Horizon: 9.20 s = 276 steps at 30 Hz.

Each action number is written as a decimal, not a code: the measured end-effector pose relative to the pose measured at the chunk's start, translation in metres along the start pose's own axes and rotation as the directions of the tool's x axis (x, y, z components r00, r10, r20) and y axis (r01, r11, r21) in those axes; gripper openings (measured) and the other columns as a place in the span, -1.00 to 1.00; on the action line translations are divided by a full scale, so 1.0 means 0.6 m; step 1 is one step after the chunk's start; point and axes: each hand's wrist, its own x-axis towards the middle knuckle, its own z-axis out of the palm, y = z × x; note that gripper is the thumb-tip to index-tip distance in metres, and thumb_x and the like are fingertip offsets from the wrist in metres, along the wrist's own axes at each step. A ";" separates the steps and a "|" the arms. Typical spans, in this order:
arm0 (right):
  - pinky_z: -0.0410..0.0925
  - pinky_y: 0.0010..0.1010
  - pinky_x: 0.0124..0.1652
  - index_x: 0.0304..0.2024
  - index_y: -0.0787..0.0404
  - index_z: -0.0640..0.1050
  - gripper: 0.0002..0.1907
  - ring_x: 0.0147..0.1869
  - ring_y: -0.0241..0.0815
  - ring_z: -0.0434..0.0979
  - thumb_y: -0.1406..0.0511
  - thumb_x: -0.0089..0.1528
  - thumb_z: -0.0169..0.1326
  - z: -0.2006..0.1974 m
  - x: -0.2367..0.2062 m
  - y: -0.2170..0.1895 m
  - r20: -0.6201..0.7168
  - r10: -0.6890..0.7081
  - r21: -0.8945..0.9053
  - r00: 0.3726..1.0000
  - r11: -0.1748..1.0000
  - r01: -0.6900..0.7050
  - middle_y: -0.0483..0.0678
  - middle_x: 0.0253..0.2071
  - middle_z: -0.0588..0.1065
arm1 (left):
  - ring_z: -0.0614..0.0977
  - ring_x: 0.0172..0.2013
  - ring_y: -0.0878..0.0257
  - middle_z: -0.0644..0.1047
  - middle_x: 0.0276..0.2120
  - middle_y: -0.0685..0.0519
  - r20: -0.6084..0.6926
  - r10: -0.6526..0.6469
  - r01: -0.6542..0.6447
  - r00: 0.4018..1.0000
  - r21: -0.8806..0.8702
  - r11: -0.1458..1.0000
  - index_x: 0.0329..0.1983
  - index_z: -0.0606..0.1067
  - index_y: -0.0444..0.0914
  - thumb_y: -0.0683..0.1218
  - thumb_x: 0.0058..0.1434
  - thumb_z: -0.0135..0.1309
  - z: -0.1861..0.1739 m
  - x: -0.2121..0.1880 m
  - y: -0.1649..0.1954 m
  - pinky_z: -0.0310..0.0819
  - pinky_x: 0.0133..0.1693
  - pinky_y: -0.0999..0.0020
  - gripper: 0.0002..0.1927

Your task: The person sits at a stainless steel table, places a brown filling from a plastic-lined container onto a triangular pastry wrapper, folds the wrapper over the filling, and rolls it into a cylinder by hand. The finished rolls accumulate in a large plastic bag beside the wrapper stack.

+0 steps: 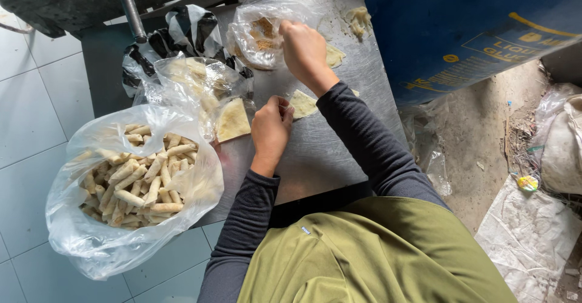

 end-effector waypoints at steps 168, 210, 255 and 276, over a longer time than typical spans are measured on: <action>0.26 -0.21 0.01 -0.32 0.12 0.58 -0.81 0.07 0.00 0.40 0.23 0.16 0.36 -0.040 -0.223 0.028 0.077 -0.109 0.277 0.991 0.957 0.084 -0.05 -0.11 0.41 | 0.51 -0.07 0.10 0.50 -0.22 0.14 -0.029 0.322 -0.306 0.946 0.247 0.919 -0.27 0.68 -0.05 0.00 0.17 0.36 0.013 0.016 -0.043 0.26 -0.03 0.06 -0.89; 0.22 -0.19 0.00 -0.24 0.09 0.61 -0.83 0.02 -0.05 0.36 0.23 0.15 0.28 -0.112 -0.265 0.083 0.043 0.084 0.176 0.996 0.980 -0.090 -0.07 -0.13 0.40 | 0.49 -0.15 0.11 0.48 -0.24 0.11 -0.088 0.404 -0.357 0.910 0.327 0.875 -0.30 0.64 -0.08 0.13 0.11 0.27 0.056 0.056 -0.049 0.26 -0.11 0.07 -0.77; 0.44 -0.17 -0.21 -0.40 0.30 0.65 -0.90 -0.24 0.09 0.59 0.46 0.15 0.11 -0.034 -0.022 0.047 -0.236 -0.049 0.223 0.970 0.969 0.103 0.10 -0.38 0.57 | 0.68 0.02 -0.19 0.52 0.09 -0.41 -0.496 0.268 -0.265 0.826 0.079 0.961 0.38 0.04 -0.41 -0.29 0.26 0.03 0.028 0.249 -0.043 0.60 0.08 0.08 -0.33; 0.42 -0.46 -0.43 -0.32 0.34 0.68 -0.86 -0.47 -0.34 0.58 0.43 0.15 0.12 -0.006 -0.024 0.078 0.022 0.267 0.617 0.963 0.755 -0.223 -0.02 -0.51 0.62 | 0.57 -0.15 -0.16 0.48 -0.19 -0.16 -0.022 0.169 -0.156 0.985 0.290 0.944 -0.16 0.44 -0.29 -0.04 0.22 0.27 0.026 -0.017 0.005 0.46 -0.14 0.02 -0.70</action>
